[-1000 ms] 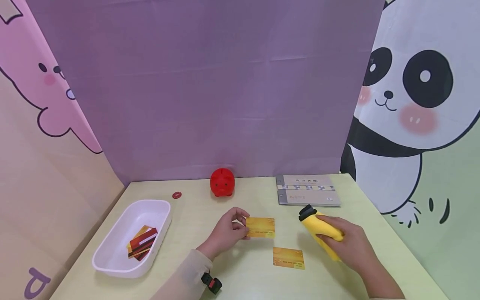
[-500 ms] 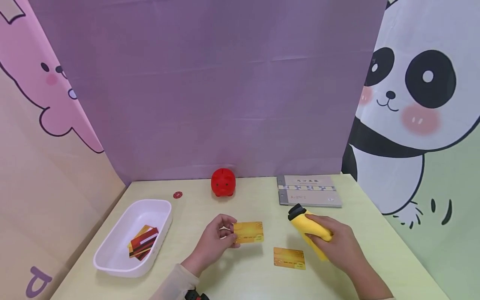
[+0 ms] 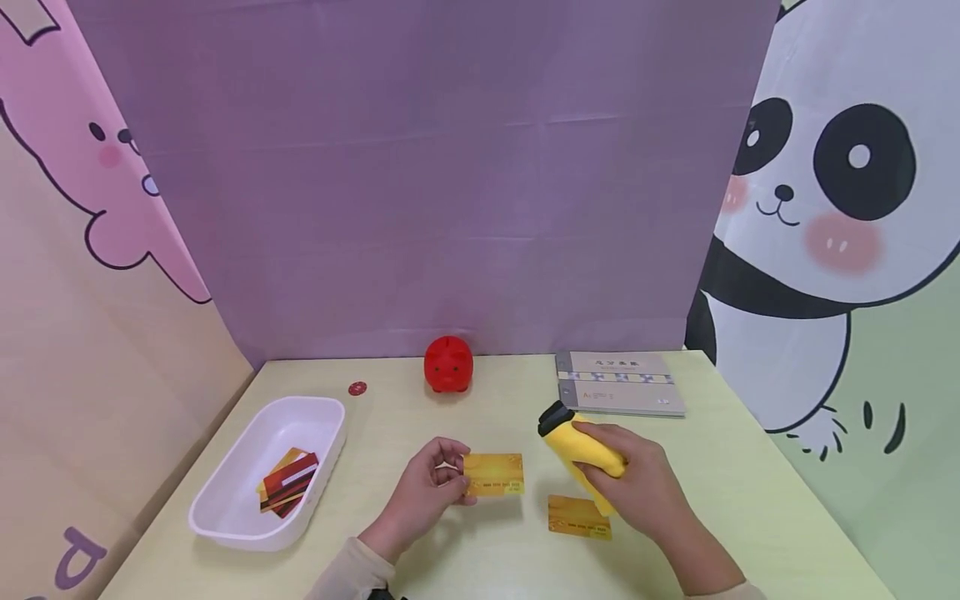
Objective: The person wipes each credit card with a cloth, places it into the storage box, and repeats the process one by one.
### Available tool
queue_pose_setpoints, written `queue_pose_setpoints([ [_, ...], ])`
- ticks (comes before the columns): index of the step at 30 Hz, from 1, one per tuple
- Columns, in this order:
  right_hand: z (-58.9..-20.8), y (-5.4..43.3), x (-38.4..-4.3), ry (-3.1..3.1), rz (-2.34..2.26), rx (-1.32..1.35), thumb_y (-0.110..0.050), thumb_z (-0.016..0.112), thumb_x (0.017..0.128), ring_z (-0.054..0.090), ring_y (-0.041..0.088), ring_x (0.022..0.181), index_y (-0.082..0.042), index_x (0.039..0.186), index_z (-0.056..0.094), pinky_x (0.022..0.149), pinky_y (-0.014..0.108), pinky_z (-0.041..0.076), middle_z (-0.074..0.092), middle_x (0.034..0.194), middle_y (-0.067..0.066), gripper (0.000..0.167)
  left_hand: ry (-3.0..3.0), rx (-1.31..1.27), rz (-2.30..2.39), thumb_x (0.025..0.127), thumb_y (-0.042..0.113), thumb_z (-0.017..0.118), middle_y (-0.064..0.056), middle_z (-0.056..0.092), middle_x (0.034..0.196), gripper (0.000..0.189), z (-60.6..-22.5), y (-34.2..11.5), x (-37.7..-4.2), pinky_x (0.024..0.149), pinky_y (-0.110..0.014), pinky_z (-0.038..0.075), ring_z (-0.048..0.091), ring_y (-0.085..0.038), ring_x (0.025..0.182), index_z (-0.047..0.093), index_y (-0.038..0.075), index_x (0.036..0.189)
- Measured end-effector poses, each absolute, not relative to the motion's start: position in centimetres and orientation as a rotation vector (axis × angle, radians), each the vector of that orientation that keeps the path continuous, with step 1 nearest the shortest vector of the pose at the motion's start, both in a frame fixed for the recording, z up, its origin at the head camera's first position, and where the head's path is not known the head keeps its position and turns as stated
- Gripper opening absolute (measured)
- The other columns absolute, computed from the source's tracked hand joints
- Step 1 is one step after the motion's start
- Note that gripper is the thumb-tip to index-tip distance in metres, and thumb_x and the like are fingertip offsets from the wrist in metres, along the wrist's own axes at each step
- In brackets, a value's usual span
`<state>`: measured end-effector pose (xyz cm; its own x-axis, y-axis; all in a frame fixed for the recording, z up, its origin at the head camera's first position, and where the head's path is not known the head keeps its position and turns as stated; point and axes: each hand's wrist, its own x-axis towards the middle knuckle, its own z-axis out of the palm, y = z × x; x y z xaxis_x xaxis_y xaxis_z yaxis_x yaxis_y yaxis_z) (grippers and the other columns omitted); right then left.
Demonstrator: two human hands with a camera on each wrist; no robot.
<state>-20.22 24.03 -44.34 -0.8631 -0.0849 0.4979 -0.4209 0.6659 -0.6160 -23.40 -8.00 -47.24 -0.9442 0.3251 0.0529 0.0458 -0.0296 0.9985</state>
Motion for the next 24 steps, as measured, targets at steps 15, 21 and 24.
queue_pose_setpoints([
  [15,-45.8,22.7,-19.6,-2.415,1.072,0.524,-0.001,0.091,0.077,0.068,0.010,0.094,-0.031,0.129,0.075,0.075,0.029,0.059,0.074,0.119,-0.011,0.062,2.011,0.432,2.054,0.095,-0.011,0.064,-0.018,0.060,0.117,0.040,-48.2,-7.9,-23.2,0.081,-0.038,0.065,0.066,-0.025,0.101,0.052,-0.005,0.132],
  [21,-45.7,22.1,-19.2,-2.396,1.046,0.572,-0.002,0.093,0.075,0.068,0.009,0.094,-0.030,0.128,0.076,0.074,0.029,0.060,0.074,0.119,-0.008,0.063,2.006,0.437,2.043,0.097,-0.008,0.065,-0.017,0.060,0.119,0.038,-48.0,-7.7,-23.0,0.082,-0.038,0.065,0.066,-0.026,0.103,0.053,-0.001,0.131],
  [24,-45.6,21.7,-19.1,-2.397,1.037,0.587,-0.002,0.093,0.074,0.068,0.008,0.092,-0.031,0.127,0.076,0.074,0.029,0.060,0.074,0.118,-0.008,0.063,1.997,0.442,2.037,0.097,-0.007,0.066,-0.018,0.059,0.120,0.038,-47.8,-7.5,-23.0,0.083,-0.039,0.065,0.066,-0.027,0.105,0.053,0.000,0.132],
])
